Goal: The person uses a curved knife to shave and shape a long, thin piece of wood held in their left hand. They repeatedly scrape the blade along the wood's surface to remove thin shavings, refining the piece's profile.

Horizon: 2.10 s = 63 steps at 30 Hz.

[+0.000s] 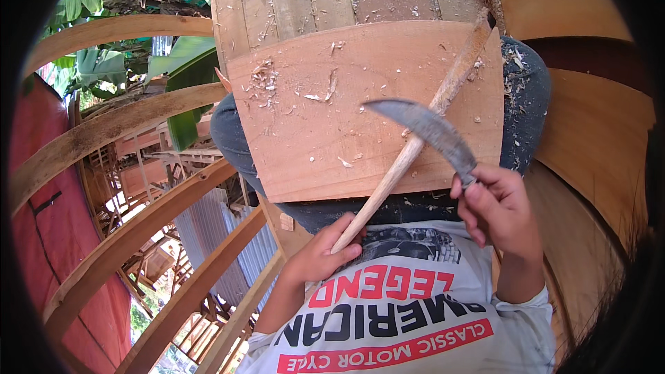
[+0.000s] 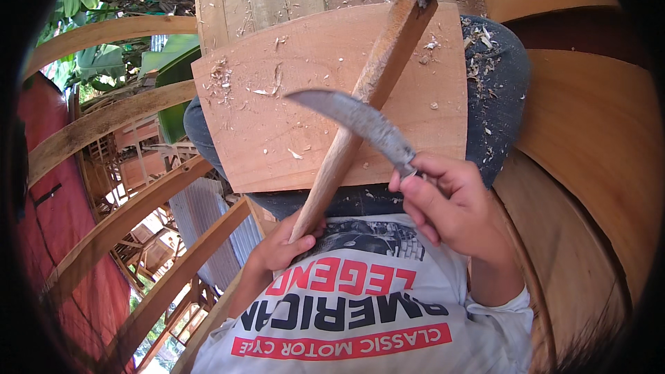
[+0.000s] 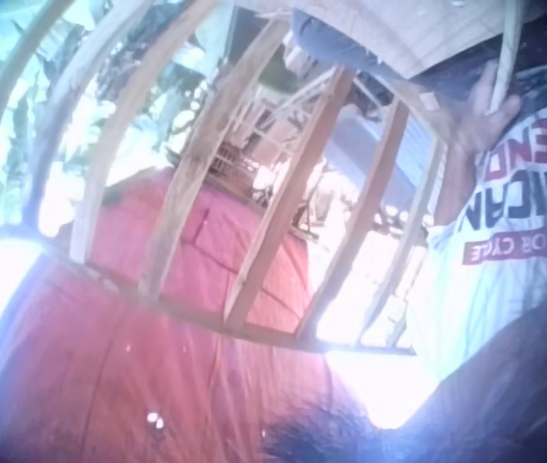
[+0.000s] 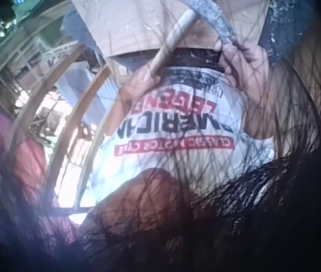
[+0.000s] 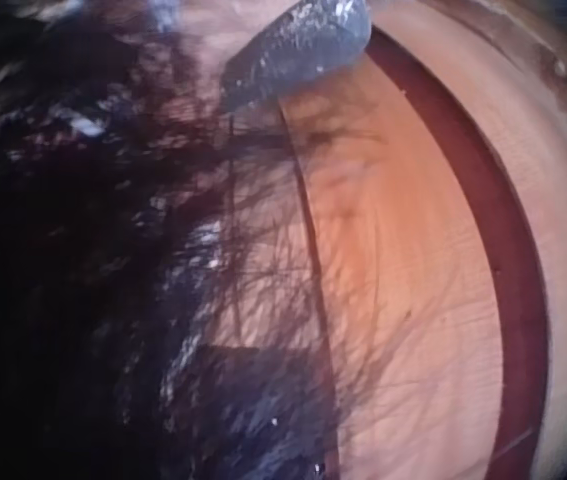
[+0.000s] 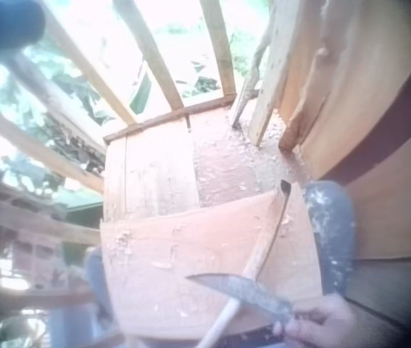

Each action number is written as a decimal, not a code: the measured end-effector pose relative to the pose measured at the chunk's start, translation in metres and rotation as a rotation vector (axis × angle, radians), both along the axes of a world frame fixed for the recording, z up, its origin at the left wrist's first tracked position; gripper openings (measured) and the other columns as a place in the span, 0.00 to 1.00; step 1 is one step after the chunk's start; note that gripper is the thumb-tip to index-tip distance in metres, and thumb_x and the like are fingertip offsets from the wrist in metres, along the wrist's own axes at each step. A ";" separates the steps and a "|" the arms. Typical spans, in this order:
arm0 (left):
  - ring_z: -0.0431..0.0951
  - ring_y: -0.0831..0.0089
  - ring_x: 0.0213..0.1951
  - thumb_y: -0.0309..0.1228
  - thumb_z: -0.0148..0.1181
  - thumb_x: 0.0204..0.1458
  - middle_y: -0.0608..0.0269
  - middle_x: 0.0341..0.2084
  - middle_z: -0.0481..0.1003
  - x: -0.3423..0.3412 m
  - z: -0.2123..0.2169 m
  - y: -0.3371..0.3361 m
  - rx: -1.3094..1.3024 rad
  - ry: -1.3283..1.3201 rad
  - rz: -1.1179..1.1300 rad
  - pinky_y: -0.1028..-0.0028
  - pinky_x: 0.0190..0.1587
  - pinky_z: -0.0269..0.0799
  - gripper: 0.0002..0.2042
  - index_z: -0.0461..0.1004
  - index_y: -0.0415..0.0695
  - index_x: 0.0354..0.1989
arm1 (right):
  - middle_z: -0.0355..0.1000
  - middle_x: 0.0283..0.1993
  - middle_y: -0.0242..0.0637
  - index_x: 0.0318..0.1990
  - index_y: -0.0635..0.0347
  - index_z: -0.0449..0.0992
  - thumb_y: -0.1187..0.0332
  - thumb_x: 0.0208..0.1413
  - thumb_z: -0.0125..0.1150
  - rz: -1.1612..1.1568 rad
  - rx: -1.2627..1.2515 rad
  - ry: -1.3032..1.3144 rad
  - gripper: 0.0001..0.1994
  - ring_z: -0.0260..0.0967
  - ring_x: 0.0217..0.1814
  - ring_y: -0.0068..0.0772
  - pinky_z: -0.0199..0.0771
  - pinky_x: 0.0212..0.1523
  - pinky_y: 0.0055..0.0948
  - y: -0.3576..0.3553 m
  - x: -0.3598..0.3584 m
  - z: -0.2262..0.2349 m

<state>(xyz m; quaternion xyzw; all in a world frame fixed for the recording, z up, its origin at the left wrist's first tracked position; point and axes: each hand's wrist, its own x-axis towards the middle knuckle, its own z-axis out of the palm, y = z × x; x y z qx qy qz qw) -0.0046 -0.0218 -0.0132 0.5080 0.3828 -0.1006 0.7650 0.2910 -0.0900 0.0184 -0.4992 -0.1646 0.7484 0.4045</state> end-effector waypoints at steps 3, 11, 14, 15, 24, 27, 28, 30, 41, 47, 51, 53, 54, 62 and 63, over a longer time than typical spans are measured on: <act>0.68 0.70 0.37 0.38 0.56 0.53 0.57 0.34 0.69 0.004 0.001 -0.004 0.026 0.005 0.008 0.71 0.43 0.64 0.18 0.63 0.38 0.45 | 0.63 0.16 0.27 0.39 0.69 0.71 0.69 0.63 0.48 -0.180 0.017 0.042 0.10 0.54 0.13 0.11 0.53 0.14 0.13 -0.001 0.007 -0.002; 0.69 0.69 0.37 0.37 0.57 0.52 0.55 0.33 0.70 0.006 0.002 -0.001 0.047 -0.001 -0.008 0.71 0.43 0.65 0.18 0.63 0.38 0.45 | 0.61 0.17 0.26 0.39 0.66 0.69 0.67 0.63 0.47 -0.136 -0.019 0.086 0.10 0.53 0.12 0.11 0.52 0.13 0.13 -0.002 -0.003 -0.001; 0.69 0.69 0.37 0.39 0.56 0.53 0.55 0.33 0.70 0.007 0.001 0.002 0.050 0.004 -0.032 0.71 0.42 0.65 0.19 0.63 0.38 0.45 | 0.61 0.17 0.27 0.39 0.65 0.68 0.65 0.64 0.47 -0.171 0.047 -0.033 0.11 0.54 0.12 0.11 0.52 0.12 0.13 -0.003 -0.012 -0.004; 0.69 0.69 0.37 0.39 0.56 0.53 0.55 0.33 0.70 0.004 0.000 -0.001 0.034 0.011 -0.015 0.71 0.42 0.65 0.19 0.63 0.38 0.45 | 0.60 0.18 0.28 0.39 0.65 0.68 0.63 0.64 0.46 -0.421 0.024 -0.067 0.12 0.54 0.11 0.12 0.54 0.11 0.14 -0.001 -0.007 -0.004; 0.68 0.70 0.38 0.40 0.56 0.53 0.56 0.34 0.69 0.001 -0.002 -0.003 0.012 -0.009 0.001 0.72 0.42 0.64 0.19 0.64 0.38 0.45 | 0.61 0.15 0.26 0.40 0.68 0.70 0.69 0.61 0.50 -0.095 0.055 0.027 0.10 0.53 0.11 0.10 0.51 0.14 0.12 -0.005 0.003 -0.005; 0.68 0.70 0.38 0.40 0.56 0.53 0.57 0.34 0.69 0.002 0.000 -0.002 0.006 -0.006 0.005 0.72 0.43 0.64 0.19 0.64 0.38 0.45 | 0.61 0.16 0.26 0.41 0.69 0.70 0.69 0.61 0.50 -0.232 0.011 0.057 0.10 0.53 0.11 0.10 0.51 0.13 0.12 -0.004 -0.005 -0.003; 0.69 0.70 0.38 0.40 0.56 0.53 0.57 0.34 0.69 0.003 0.001 -0.002 0.007 0.010 0.002 0.72 0.43 0.64 0.19 0.64 0.38 0.45 | 0.61 0.16 0.26 0.41 0.69 0.70 0.69 0.61 0.50 -0.234 0.010 0.086 0.10 0.52 0.11 0.10 0.51 0.13 0.12 -0.004 -0.008 -0.001; 0.69 0.70 0.38 0.39 0.56 0.53 0.57 0.34 0.69 0.002 0.002 -0.001 0.008 0.020 -0.007 0.72 0.43 0.64 0.19 0.64 0.38 0.45 | 0.61 0.16 0.26 0.42 0.69 0.70 0.68 0.62 0.49 -0.135 0.008 0.054 0.11 0.53 0.11 0.10 0.51 0.13 0.12 -0.002 -0.007 0.001; 0.70 0.69 0.37 0.40 0.56 0.53 0.56 0.33 0.70 0.003 -0.003 -0.002 -0.003 0.008 -0.011 0.71 0.42 0.65 0.19 0.64 0.38 0.44 | 0.63 0.18 0.27 0.42 0.69 0.71 0.71 0.61 0.50 -0.275 -0.001 0.000 0.09 0.55 0.13 0.10 0.53 0.14 0.13 -0.004 0.003 0.000; 0.64 0.75 0.38 0.50 0.59 0.49 0.63 0.37 0.65 0.000 -0.004 -0.003 -0.086 0.054 0.002 0.75 0.43 0.62 0.30 0.62 0.37 0.51 | 0.63 0.18 0.28 0.43 0.68 0.70 0.68 0.63 0.47 -0.433 0.098 -0.040 0.11 0.54 0.12 0.11 0.53 0.12 0.13 0.000 0.001 -0.004; 0.66 0.73 0.38 0.47 0.58 0.50 0.61 0.36 0.67 0.000 -0.004 -0.003 -0.075 0.020 0.029 0.74 0.43 0.63 0.27 0.63 0.37 0.49 | 0.62 0.17 0.28 0.42 0.68 0.70 0.70 0.62 0.47 -0.293 0.076 -0.025 0.09 0.54 0.12 0.11 0.53 0.13 0.14 -0.001 0.012 0.006; 0.69 0.70 0.38 0.41 0.57 0.52 0.56 0.34 0.70 0.001 -0.001 0.001 0.002 -0.016 0.000 0.72 0.43 0.64 0.20 0.64 0.38 0.45 | 0.62 0.16 0.28 0.41 0.69 0.70 0.72 0.60 0.48 0.046 0.043 -0.018 0.09 0.54 0.11 0.12 0.51 0.13 0.14 -0.001 0.005 0.009; 0.69 0.70 0.38 0.40 0.57 0.52 0.56 0.34 0.70 0.002 0.000 0.000 -0.001 -0.012 0.010 0.72 0.43 0.64 0.20 0.64 0.38 0.45 | 0.62 0.17 0.28 0.41 0.69 0.70 0.72 0.60 0.48 -0.020 0.049 -0.026 0.09 0.54 0.11 0.12 0.51 0.13 0.14 -0.003 0.006 0.005; 0.65 0.74 0.37 0.49 0.59 0.48 0.64 0.35 0.66 0.002 0.004 0.001 -0.027 0.092 -0.015 0.75 0.42 0.62 0.29 0.64 0.37 0.49 | 0.63 0.18 0.29 0.40 0.69 0.69 0.71 0.60 0.51 -0.191 0.043 0.015 0.08 0.55 0.11 0.12 0.53 0.12 0.13 -0.002 -0.005 0.007; 0.65 0.74 0.37 0.49 0.59 0.48 0.64 0.36 0.66 0.001 0.005 0.000 -0.011 0.108 -0.033 0.75 0.42 0.62 0.29 0.64 0.37 0.49 | 0.64 0.18 0.29 0.40 0.69 0.69 0.71 0.60 0.51 -0.140 0.051 -0.014 0.08 0.55 0.11 0.12 0.53 0.12 0.13 0.001 -0.005 0.009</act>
